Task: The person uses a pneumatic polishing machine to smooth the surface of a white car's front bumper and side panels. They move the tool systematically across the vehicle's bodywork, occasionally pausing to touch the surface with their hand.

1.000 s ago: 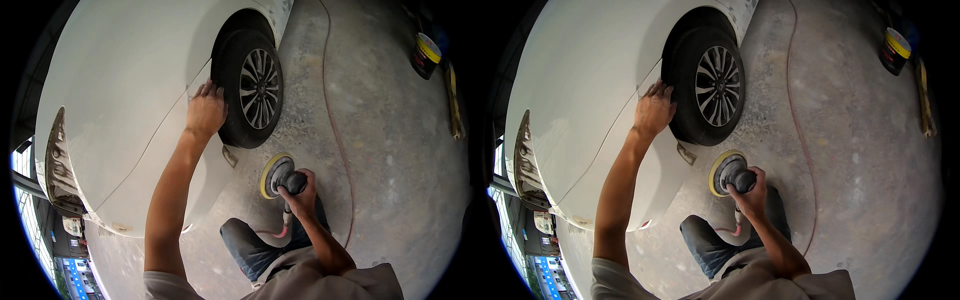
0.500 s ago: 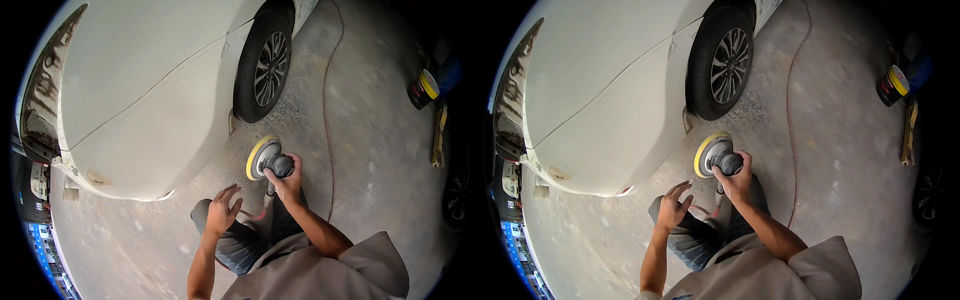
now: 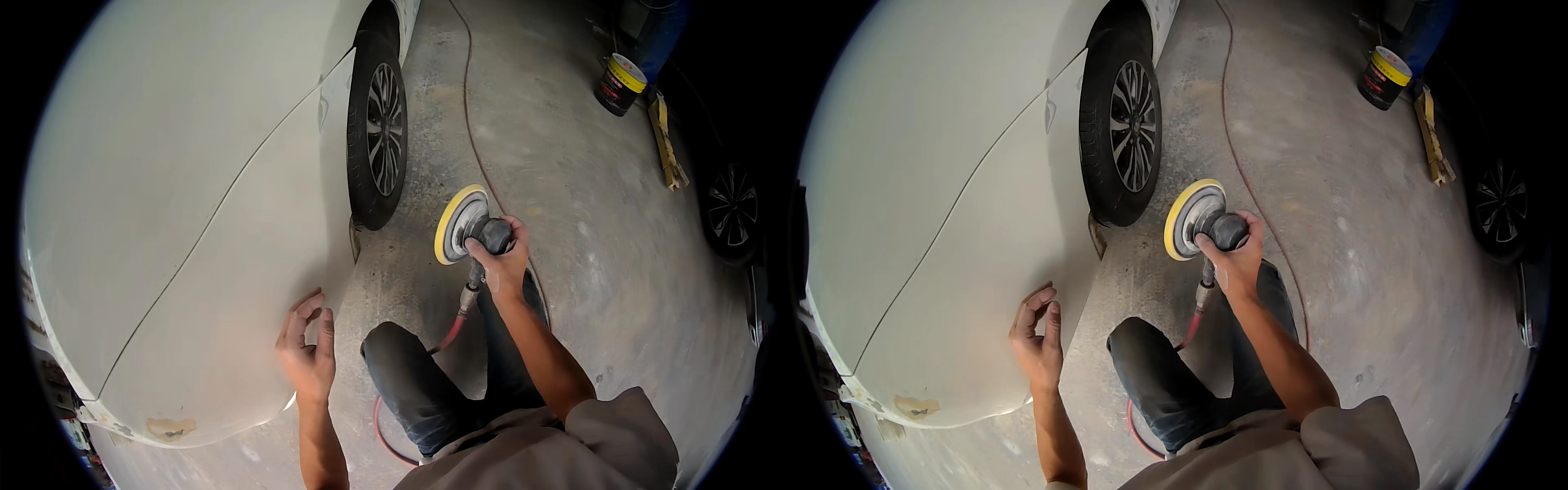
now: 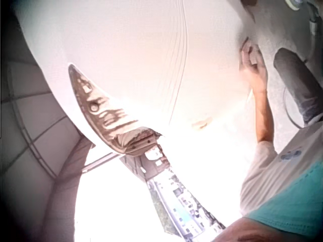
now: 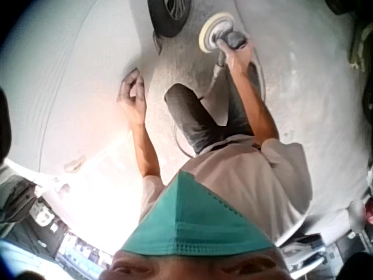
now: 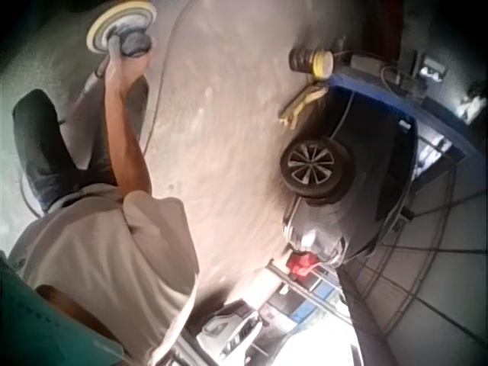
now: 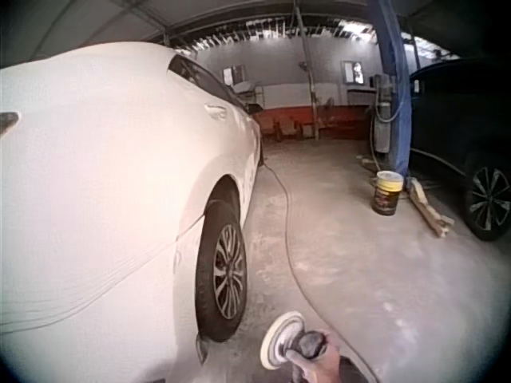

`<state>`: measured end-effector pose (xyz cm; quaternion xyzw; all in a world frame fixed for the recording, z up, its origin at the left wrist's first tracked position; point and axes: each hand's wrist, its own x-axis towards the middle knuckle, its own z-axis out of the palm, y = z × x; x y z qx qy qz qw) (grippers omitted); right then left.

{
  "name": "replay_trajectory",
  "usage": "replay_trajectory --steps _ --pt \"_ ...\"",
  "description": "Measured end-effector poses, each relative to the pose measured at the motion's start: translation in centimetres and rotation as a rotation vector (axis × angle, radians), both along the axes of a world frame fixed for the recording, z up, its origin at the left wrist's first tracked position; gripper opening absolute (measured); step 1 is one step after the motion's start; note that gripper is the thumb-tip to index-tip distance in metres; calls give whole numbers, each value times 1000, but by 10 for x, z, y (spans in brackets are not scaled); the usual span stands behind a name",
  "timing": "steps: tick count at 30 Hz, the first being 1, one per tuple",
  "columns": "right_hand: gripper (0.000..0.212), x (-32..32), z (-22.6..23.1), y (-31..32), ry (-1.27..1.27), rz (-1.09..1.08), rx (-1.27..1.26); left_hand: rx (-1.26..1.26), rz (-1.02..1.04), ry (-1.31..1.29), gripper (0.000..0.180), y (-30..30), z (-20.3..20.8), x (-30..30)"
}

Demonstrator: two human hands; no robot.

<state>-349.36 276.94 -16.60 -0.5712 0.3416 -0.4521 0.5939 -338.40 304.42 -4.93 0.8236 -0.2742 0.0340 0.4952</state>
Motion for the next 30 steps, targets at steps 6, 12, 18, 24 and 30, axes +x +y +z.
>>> replay_trajectory --steps 6,12,18,24,30 --pt "68 -7 6 -8 -38 -35 47 -605 -287 551 34 -137 -31 66" --pt "68 -7 -57 -21 -57 82 -27 -1385 -183 599 43 -209 -60 134" --pt "68 -3 -100 -35 -125 262 21 -1746 -493 415 30 -160 -59 102" --pt "66 -5 -102 -35 -200 376 29 -1755 -631 248 33 -115 -26 49" --pt "66 -2 -77 -29 -115 391 112 -1611 -690 254 41 -113 36 39"
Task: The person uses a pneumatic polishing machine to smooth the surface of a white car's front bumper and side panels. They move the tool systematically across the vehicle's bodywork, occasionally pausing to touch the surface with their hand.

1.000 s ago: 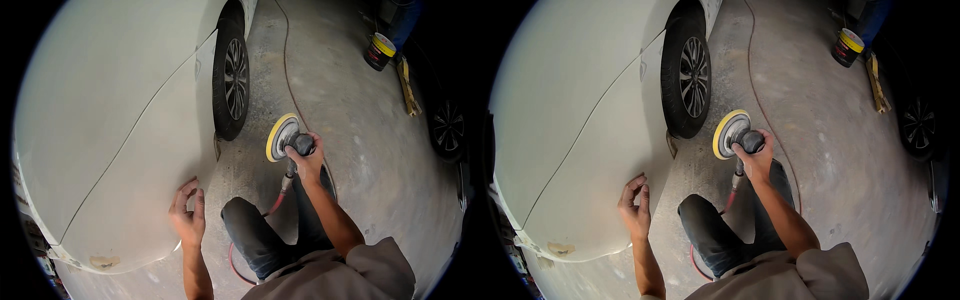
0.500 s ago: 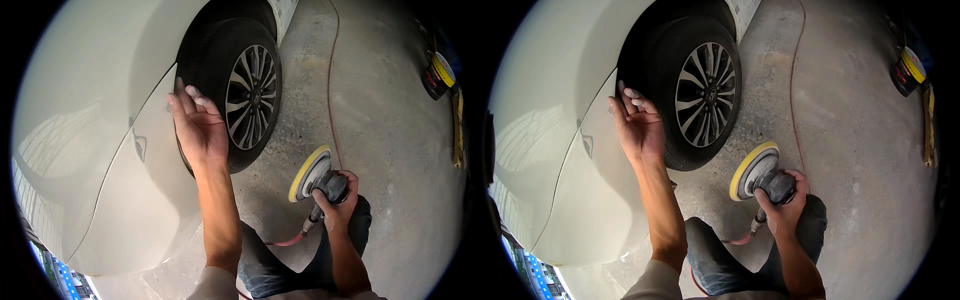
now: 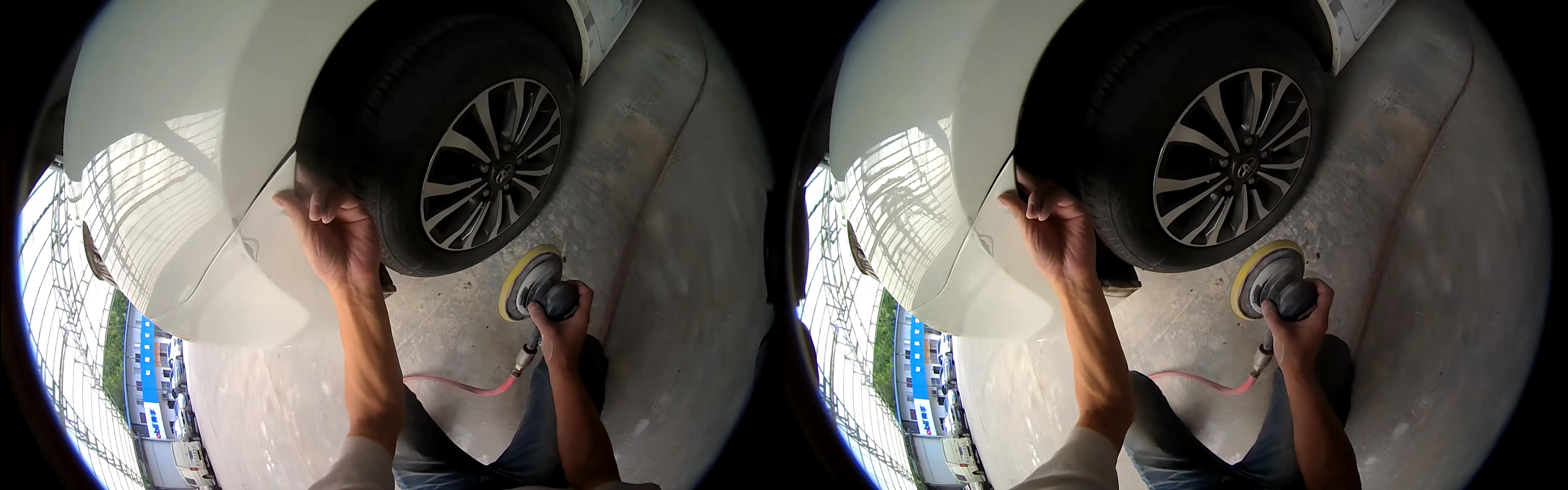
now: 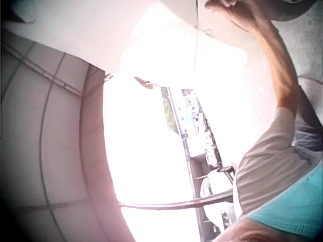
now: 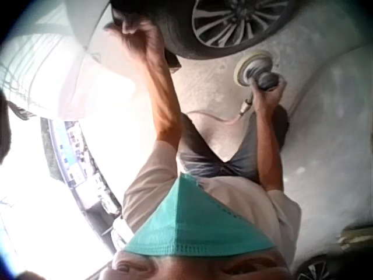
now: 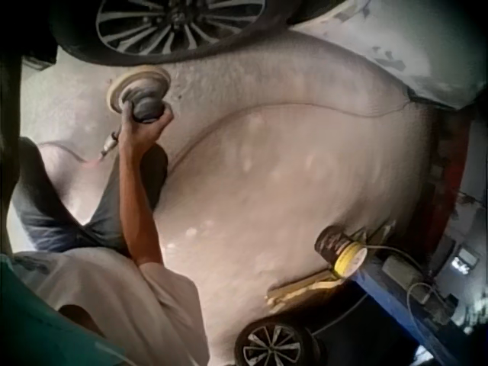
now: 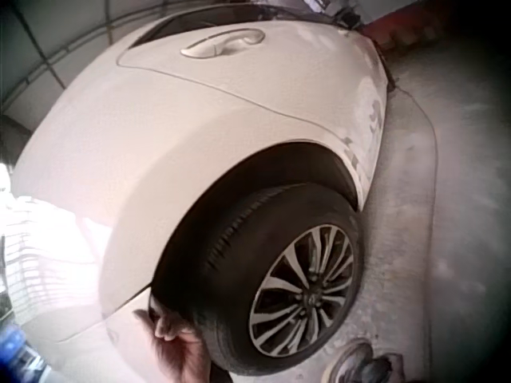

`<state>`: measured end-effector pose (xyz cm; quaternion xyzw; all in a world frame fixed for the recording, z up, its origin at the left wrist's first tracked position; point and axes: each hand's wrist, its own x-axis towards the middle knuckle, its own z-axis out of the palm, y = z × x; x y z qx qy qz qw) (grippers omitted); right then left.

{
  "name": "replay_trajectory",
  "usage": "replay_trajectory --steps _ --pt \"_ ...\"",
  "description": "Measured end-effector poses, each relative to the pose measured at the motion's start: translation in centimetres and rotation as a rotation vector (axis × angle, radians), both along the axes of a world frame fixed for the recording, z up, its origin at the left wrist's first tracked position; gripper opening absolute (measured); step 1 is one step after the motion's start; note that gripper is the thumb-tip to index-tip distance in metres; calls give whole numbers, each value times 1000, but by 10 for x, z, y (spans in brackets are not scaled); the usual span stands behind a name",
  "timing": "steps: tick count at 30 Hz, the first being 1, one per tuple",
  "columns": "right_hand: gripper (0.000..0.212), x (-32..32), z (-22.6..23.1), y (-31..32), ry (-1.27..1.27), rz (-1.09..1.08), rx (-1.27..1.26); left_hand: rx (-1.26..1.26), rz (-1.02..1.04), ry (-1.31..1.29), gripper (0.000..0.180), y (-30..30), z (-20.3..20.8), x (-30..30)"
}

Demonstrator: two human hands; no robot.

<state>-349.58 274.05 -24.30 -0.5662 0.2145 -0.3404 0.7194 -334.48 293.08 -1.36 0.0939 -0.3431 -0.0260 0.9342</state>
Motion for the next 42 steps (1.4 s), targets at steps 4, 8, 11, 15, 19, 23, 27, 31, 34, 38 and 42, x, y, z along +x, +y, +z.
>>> replay_trajectory --steps 4,8,11,15,19,23,27,31,34,38,42 --pt "66 3 -1 1 -21 40 -49 6 -47 -54 55 7 14 -5" --pt "66 11 -4 -9 -97 35 -61 -31 -106 0 43 8 22 -20" --pt "67 16 -5 -16 -124 -28 -105 -83 -95 110 35 13 15 -24" --pt "71 19 -11 -21 -115 -72 28 -61 -114 201 27 19 22 -30" --pt "70 19 -13 -35 -96 -154 -85 -86 -20 349 33 17 22 -25" --pt "78 15 -16 -47 7 -157 -120 -163 -89 377 53 12 23 -27" --pt "76 29 -21 -61 58 -85 -232 -73 -18 458 60 11 28 -30" --pt "73 43 -7 -58 258 23 -202 -112 -70 301 59 12 9 -22" --pt "73 54 5 -53 409 68 -216 -107 -108 251 56 15 12 -24" --pt "77 72 -7 -62 378 68 -8 -99 -157 237 44 13 17 -22" --pt "79 78 -27 -64 291 55 110 -129 -158 259 43 9 21 -17"
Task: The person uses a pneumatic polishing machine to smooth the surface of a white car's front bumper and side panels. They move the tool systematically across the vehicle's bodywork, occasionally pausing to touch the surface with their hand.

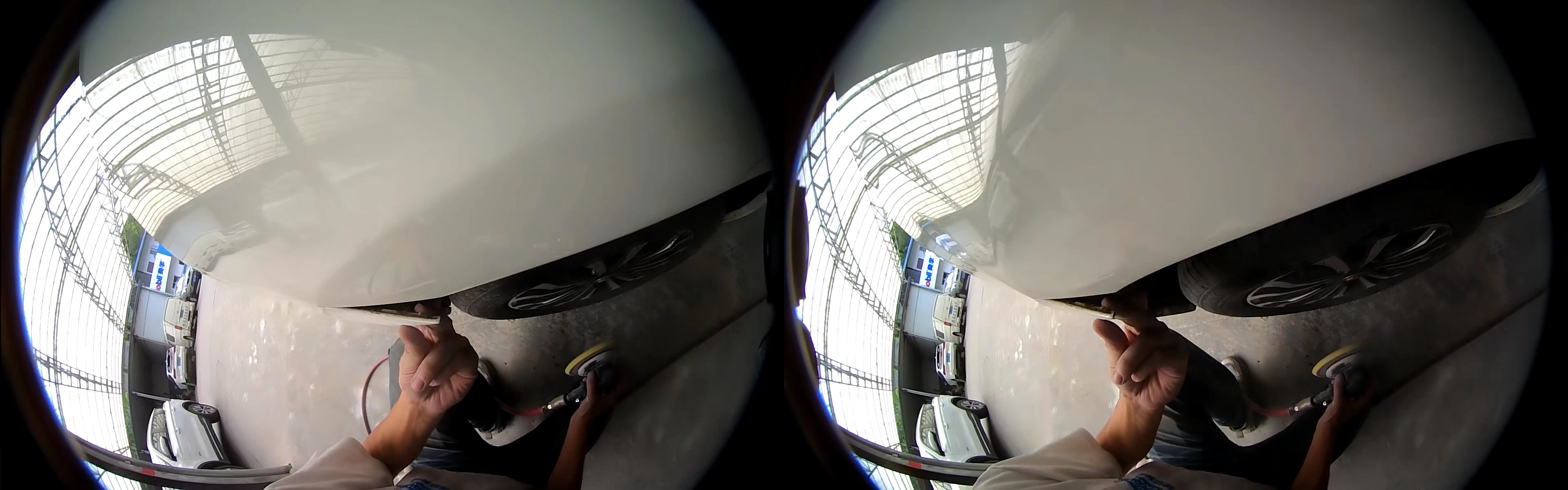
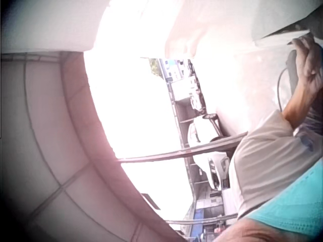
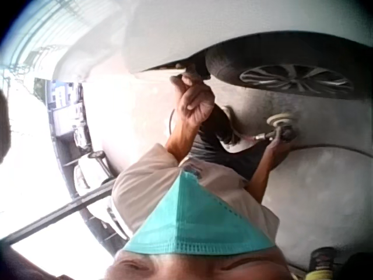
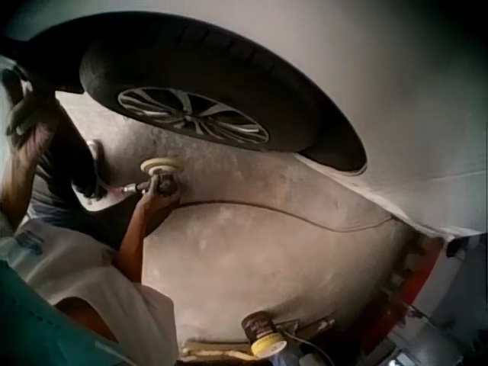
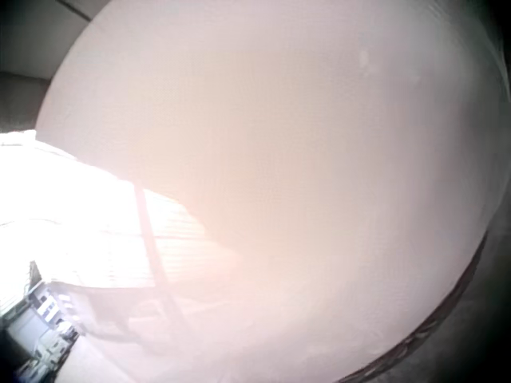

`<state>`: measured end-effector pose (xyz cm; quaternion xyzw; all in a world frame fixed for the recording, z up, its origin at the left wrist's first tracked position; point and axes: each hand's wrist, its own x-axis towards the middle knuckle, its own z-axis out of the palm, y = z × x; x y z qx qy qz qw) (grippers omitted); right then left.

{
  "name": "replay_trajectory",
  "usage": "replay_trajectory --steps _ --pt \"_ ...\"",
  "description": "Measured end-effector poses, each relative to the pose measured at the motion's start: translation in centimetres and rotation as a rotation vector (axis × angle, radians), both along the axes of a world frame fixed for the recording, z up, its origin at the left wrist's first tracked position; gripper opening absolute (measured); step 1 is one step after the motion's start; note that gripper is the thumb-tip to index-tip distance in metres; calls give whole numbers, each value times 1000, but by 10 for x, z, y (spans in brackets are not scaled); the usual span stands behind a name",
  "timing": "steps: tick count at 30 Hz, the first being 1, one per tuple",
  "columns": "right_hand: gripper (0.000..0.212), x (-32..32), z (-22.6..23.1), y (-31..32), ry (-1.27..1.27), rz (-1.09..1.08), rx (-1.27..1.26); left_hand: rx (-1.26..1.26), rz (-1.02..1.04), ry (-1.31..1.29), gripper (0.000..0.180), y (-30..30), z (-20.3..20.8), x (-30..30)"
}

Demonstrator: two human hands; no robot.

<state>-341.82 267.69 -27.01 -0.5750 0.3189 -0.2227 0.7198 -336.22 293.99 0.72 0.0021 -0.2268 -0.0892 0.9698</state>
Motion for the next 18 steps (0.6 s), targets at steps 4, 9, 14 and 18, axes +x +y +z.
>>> replay_trajectory --steps 4,9,14,18 --pt "77 0 -21 -9 117 40 -203 144 167 90 39 2 13 -1" --pt "75 4 -22 -15 97 10 -247 234 291 49 46 1 25 13" --pt "73 -5 38 5 131 39 -205 67 325 127 39 -10 23 19" --pt "75 -8 65 15 113 114 -197 128 374 171 34 -8 9 24"
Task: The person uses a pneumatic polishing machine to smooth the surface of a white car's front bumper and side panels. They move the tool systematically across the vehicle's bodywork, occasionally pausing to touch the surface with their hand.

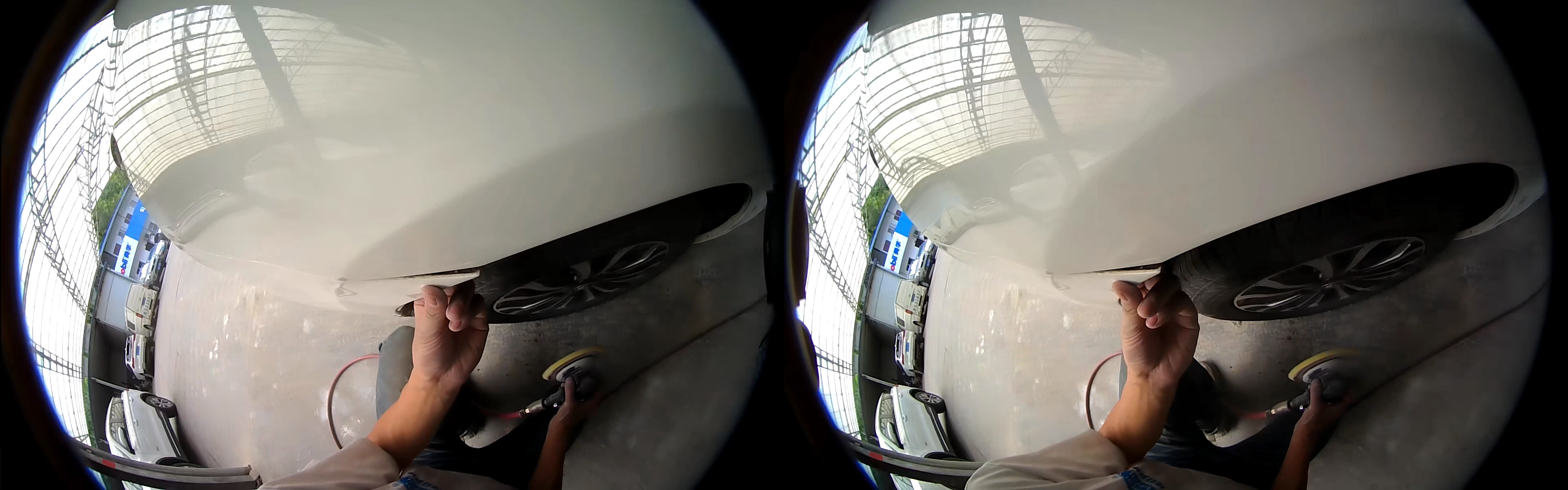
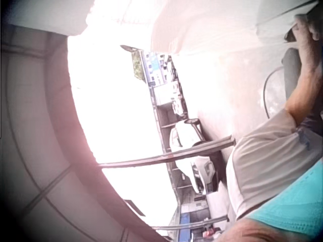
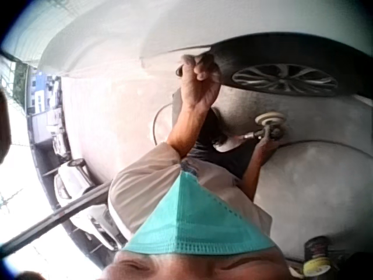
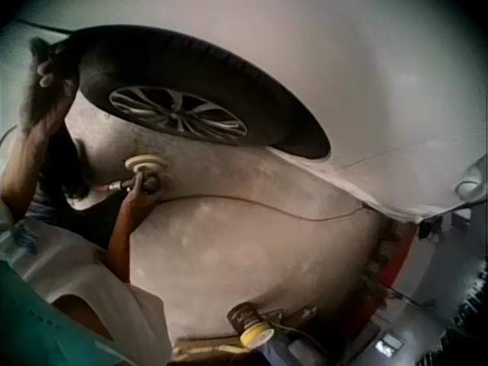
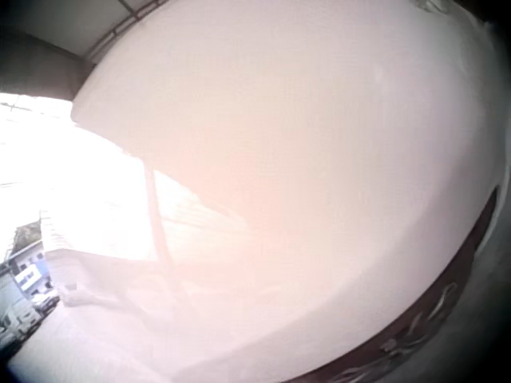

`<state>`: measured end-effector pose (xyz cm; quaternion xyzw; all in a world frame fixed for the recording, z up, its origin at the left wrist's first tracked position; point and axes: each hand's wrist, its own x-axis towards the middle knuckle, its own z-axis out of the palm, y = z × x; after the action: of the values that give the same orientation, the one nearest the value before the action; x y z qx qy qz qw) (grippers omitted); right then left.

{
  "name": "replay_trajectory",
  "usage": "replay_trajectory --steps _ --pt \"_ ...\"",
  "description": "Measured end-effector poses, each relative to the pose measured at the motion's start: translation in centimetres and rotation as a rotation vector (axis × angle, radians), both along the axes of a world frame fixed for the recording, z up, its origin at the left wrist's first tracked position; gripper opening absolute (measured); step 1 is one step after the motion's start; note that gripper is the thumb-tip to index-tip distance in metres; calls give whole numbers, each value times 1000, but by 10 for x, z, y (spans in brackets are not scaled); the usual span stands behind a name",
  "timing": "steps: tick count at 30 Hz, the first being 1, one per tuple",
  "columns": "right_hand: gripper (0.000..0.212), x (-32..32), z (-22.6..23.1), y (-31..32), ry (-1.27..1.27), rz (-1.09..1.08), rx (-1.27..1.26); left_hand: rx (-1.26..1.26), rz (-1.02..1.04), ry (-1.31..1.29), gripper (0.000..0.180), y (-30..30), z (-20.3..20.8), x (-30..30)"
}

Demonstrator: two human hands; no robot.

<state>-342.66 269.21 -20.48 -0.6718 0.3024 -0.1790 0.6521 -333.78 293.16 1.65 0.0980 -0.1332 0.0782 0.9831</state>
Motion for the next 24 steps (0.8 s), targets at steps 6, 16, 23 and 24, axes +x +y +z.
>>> replay_trajectory --steps 6,16,23,24 --pt "72 -12 -39 6 -37 -135 -122 291 291 106 26 -9 6 8" --pt "63 0 16 12 -415 82 -121 503 108 101 36 3 -49 15" --pt "68 -10 111 56 -584 307 -283 1484 -138 -58 80 27 -142 -105" --pt "67 -17 123 66 -572 374 -301 1488 -124 -127 84 25 -157 -124"
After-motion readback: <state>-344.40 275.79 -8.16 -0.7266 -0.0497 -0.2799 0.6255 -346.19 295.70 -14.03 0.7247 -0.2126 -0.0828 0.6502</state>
